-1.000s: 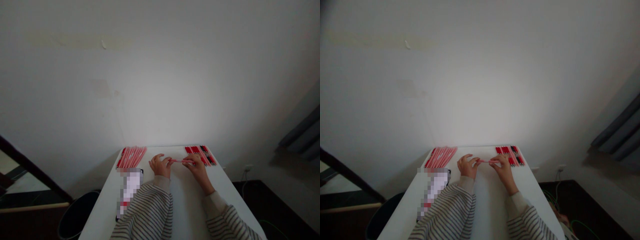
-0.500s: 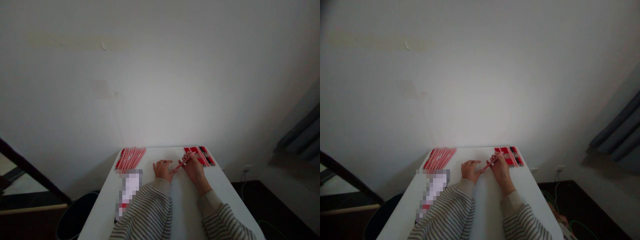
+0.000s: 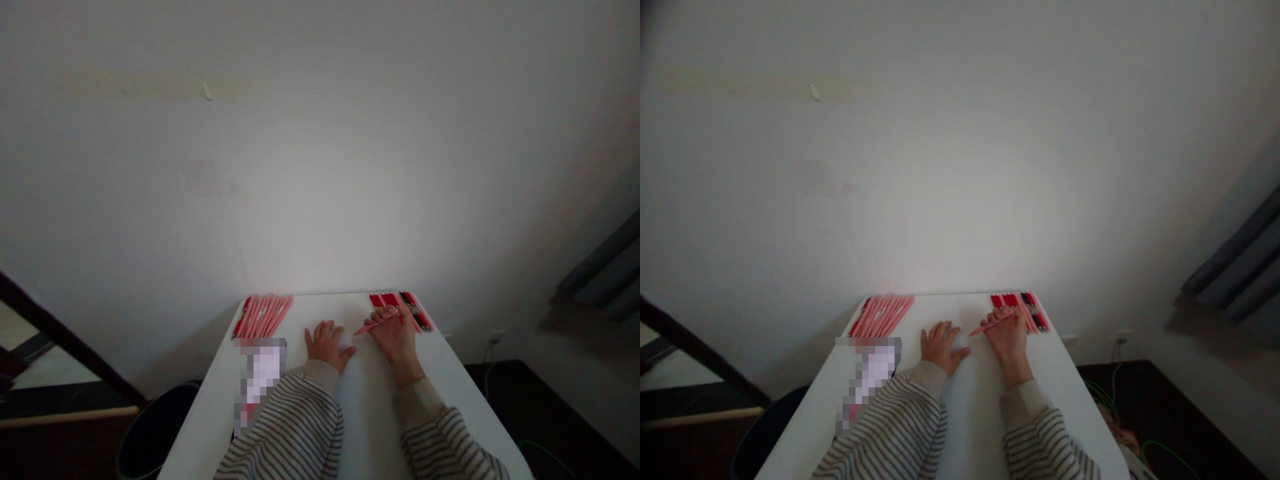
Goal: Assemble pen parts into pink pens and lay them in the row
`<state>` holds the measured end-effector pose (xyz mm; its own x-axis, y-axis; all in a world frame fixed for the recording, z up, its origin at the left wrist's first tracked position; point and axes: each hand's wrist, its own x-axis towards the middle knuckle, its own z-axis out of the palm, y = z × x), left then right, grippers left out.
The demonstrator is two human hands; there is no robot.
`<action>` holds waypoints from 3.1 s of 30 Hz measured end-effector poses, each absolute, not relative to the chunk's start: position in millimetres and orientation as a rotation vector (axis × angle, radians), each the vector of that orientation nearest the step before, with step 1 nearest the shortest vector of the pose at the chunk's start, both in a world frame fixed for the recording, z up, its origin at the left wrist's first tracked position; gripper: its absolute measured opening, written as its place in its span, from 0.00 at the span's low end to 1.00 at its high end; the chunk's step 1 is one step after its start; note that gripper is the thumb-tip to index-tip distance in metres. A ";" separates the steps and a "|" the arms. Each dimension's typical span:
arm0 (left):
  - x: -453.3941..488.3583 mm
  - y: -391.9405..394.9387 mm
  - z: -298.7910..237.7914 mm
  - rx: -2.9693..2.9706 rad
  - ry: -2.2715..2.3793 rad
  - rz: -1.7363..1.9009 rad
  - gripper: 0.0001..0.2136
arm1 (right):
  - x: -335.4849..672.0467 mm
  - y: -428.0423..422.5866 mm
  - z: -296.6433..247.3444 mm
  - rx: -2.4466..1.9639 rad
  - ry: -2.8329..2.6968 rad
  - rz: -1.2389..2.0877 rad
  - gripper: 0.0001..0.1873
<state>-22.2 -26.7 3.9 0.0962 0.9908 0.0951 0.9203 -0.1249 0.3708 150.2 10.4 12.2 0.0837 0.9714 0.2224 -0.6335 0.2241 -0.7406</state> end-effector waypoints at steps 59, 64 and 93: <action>-22.3 -26.9 9.1 2.170 1.923 0.366 0.28 | 147.8 -0.2 19.8 -0.231 -0.403 1.536 0.11; -22.4 -25.6 4.1 2.174 1.926 0.416 0.27 | 146.2 0.5 20.8 -0.285 -0.391 1.492 0.14; -27.3 -12.3 -11.3 2.156 2.010 0.942 0.21 | 154.0 -12.1 9.4 -0.971 -1.406 0.582 0.11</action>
<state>-27.3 -12.3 -11.3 -0.0287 0.9188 0.3936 0.8905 -0.1554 0.4277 154.0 -12.1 9.4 0.1239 0.8299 0.5440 0.2024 0.5155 -0.8326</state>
